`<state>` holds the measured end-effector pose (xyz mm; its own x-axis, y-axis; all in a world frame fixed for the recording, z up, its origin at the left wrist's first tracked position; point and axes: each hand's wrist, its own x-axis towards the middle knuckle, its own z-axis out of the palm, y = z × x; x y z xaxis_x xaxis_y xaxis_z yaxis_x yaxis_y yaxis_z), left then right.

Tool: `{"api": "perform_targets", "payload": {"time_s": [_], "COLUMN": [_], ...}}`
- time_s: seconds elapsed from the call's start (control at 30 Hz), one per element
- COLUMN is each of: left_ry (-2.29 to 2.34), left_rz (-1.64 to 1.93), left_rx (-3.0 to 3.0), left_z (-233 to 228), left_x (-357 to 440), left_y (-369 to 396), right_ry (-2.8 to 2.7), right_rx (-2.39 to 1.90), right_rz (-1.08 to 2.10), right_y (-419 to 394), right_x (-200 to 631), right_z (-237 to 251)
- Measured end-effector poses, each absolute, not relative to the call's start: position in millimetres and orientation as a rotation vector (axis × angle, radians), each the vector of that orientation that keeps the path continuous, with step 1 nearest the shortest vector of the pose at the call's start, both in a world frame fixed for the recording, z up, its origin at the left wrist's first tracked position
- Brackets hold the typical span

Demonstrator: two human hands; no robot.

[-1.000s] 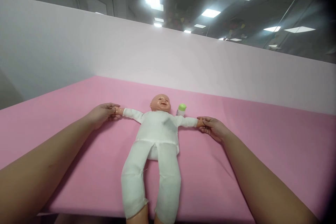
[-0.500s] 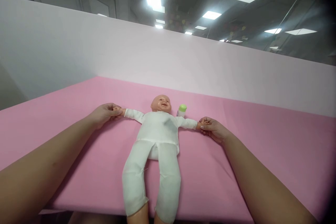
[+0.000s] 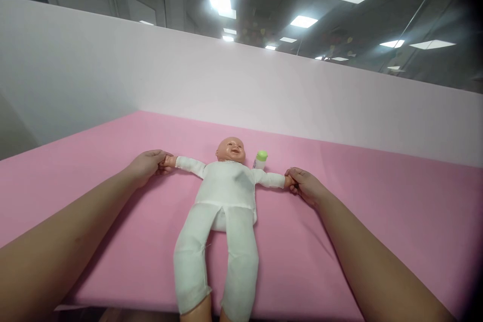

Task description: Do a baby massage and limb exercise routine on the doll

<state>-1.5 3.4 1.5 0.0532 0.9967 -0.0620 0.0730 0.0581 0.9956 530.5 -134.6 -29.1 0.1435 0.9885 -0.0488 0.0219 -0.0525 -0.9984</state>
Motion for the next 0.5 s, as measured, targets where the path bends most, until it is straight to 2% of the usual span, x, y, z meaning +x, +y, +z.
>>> {"api": "perform_targets", "payload": {"time_s": [0.13, 0.27, 0.5], "left_ry": [1.220, 1.002, 0.951], "left_rz": [1.152, 1.176, 0.920], "left_rx": [1.145, 1.144, 1.266], "left_z": [7, 7, 5], "left_x": [0, 4, 23], "left_y": [0, -1, -15], "right_ry": [-1.019, -0.924, -0.972], "right_rx": [-1.295, -1.191, -1.156], "right_rz": [1.121, 1.095, 1.212], "right_y": [-135, -135, -137], "right_x": [526, 518, 497], "right_z": [-25, -19, -18]}}
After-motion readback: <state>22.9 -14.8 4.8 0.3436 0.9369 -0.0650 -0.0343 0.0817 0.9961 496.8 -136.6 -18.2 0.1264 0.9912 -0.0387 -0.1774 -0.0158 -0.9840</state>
